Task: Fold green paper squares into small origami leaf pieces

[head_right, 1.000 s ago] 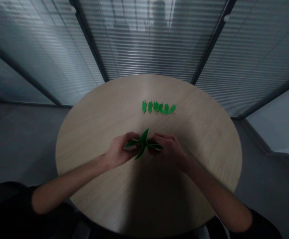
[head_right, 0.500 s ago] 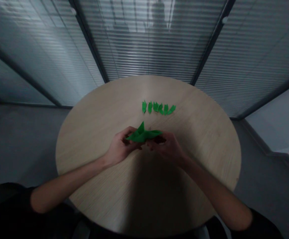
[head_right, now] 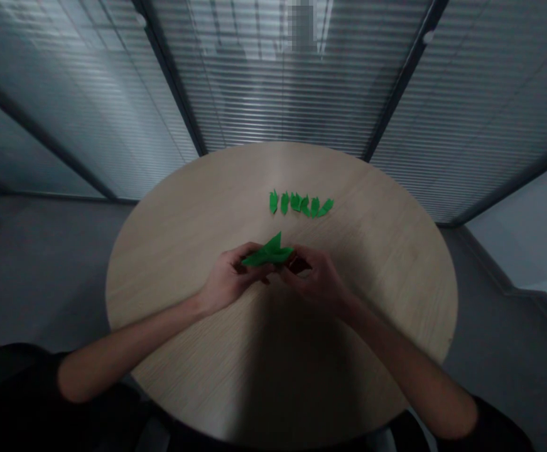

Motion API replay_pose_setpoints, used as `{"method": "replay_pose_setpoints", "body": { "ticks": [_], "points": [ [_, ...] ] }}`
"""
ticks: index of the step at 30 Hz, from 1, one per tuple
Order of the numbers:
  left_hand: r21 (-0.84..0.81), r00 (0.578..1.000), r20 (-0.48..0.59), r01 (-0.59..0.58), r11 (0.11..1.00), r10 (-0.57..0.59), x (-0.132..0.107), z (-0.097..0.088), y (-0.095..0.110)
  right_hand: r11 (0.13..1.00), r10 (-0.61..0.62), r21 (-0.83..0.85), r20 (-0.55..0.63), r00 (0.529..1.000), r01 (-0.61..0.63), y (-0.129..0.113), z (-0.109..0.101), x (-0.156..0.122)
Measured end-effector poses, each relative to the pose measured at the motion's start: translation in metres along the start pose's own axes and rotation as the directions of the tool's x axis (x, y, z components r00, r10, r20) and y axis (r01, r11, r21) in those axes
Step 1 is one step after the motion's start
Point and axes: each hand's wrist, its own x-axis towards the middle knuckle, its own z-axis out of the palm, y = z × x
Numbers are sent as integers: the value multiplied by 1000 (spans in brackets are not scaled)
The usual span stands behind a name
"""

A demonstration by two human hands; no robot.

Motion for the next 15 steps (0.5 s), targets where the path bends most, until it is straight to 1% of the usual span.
{"method": "replay_pose_setpoints", "body": {
  "ticks": [2,6,8,10,12,15],
  "points": [
    [-9,1000,13,-3,1000,3,1,-1,0,999,29,30,6,1000,-29,-1,0,0],
    [-26,999,39,-30,999,31,2,-2,-1,979,75,191,8,997,-75,-2,1,1],
    [-22,997,70,-17,1000,18,1,-2,-3,965,84,248,19,996,-86,-2,0,2],
    [-14,994,109,2,1000,0,1,-2,-4,963,91,254,30,995,-95,-1,0,3],
    [-16,993,120,14,1000,-12,1,-1,-5,968,96,230,11,995,-96,0,0,3],
    [-53,998,55,10,999,-7,3,-1,-5,973,98,215,-57,994,-84,1,0,3]
  ]
}}
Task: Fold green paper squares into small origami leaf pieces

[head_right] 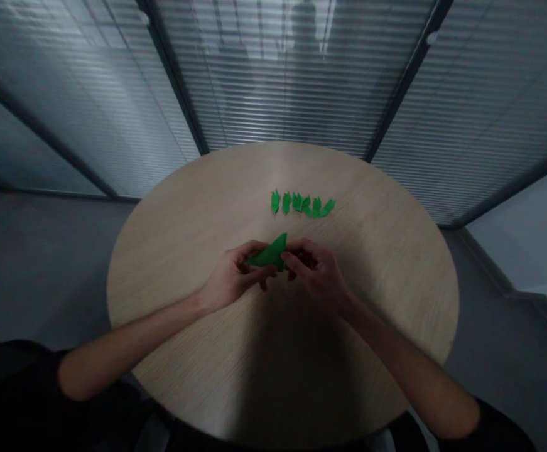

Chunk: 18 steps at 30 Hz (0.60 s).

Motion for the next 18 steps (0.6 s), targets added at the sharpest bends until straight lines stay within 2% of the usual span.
{"method": "replay_pose_setpoints", "body": {
  "ticks": [4,8,12,18],
  "points": [
    [-57,999,-36,-23,998,21,3,-1,-1,1000,-4,15,-1,1000,4,1,0,0],
    [0,999,-39,-7,1000,7,1,-1,-2,1000,18,10,35,999,-19,0,2,-1],
    [34,999,-40,-19,999,20,-1,0,-1,1000,28,7,17,999,-28,-2,4,-2],
    [-41,998,-45,-36,999,34,3,0,-2,1000,11,0,-9,1000,-11,-2,4,-2]
  ]
}}
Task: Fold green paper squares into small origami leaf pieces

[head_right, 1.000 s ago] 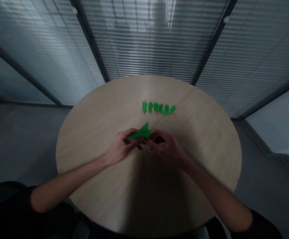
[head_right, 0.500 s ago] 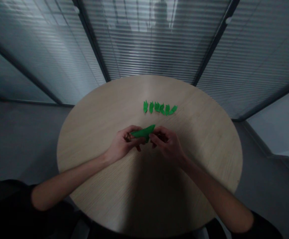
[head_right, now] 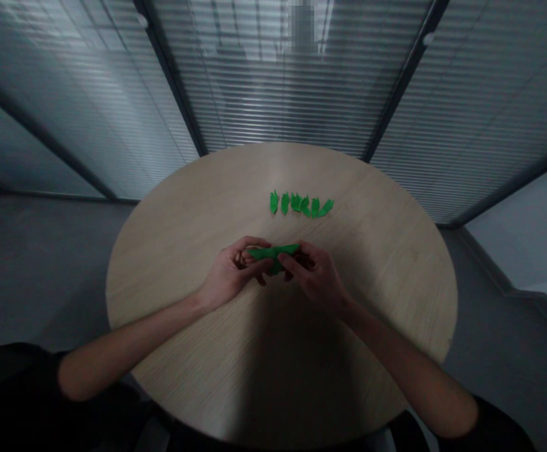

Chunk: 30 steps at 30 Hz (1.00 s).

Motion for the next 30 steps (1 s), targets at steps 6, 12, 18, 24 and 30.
{"method": "replay_pose_setpoints", "body": {
  "ticks": [6,12,18,24,30],
  "points": [
    [-26,998,-37,41,999,-42,1,-2,0,999,6,37,-16,1000,-6,-2,0,0],
    [-16,998,-60,20,1000,-21,0,-2,3,999,15,38,-18,1000,-14,-3,0,1],
    [0,999,-54,4,1000,-4,1,-2,3,1000,15,9,-25,1000,-15,-4,-1,2],
    [12,998,-54,-14,1000,15,1,-2,2,1000,9,-14,-37,999,-10,-7,-2,2],
    [-4,998,-62,-3,1000,3,1,-2,3,1000,10,1,-38,999,-10,-8,-1,1]
  ]
}}
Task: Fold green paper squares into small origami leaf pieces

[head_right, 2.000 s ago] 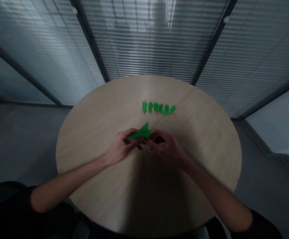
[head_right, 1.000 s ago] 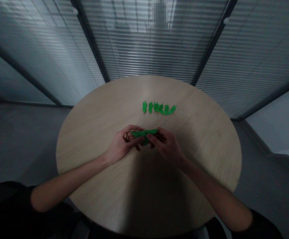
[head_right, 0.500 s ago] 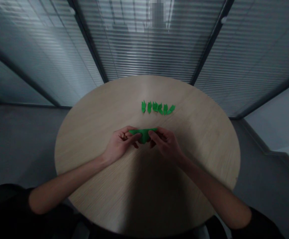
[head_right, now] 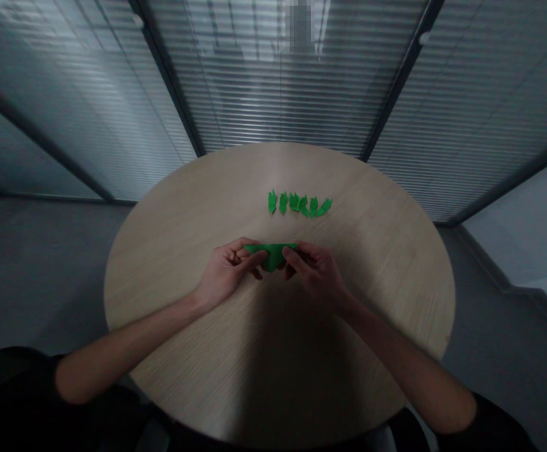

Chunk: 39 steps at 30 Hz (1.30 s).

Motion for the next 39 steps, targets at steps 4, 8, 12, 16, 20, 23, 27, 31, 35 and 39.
{"method": "replay_pose_setpoints", "body": {
  "ticks": [4,8,12,16,20,23,27,31,35,39],
  "points": [
    [-18,1000,-1,4,1000,-4,0,0,1,1000,12,29,-4,1000,-12,1,0,0],
    [-30,1000,7,-6,1000,6,1,0,0,998,23,65,-14,1000,-22,2,-1,0],
    [-44,1000,19,-13,999,14,1,-1,-2,999,29,44,-17,999,-28,2,-1,1],
    [-40,999,41,4,999,-2,0,-2,-2,1000,19,-10,-47,999,-20,3,-1,0],
    [-35,999,43,24,999,-23,-1,-2,0,999,9,-47,-74,997,-12,6,-2,1],
    [-26,999,40,27,999,-26,-1,-3,1,999,9,-45,-73,997,-12,6,-2,1],
    [-29,999,37,35,999,-34,0,-2,2,999,21,-44,-79,997,-24,6,-2,1],
    [-81,998,0,56,995,-56,1,2,0,998,10,-60,-101,995,-16,6,1,0],
    [-71,993,-16,114,991,-115,2,4,-2,995,-6,-97,-75,997,-2,6,4,-4],
    [2,992,-42,119,993,-118,2,3,1,992,-12,-123,-42,999,7,5,4,-6]
  ]
}}
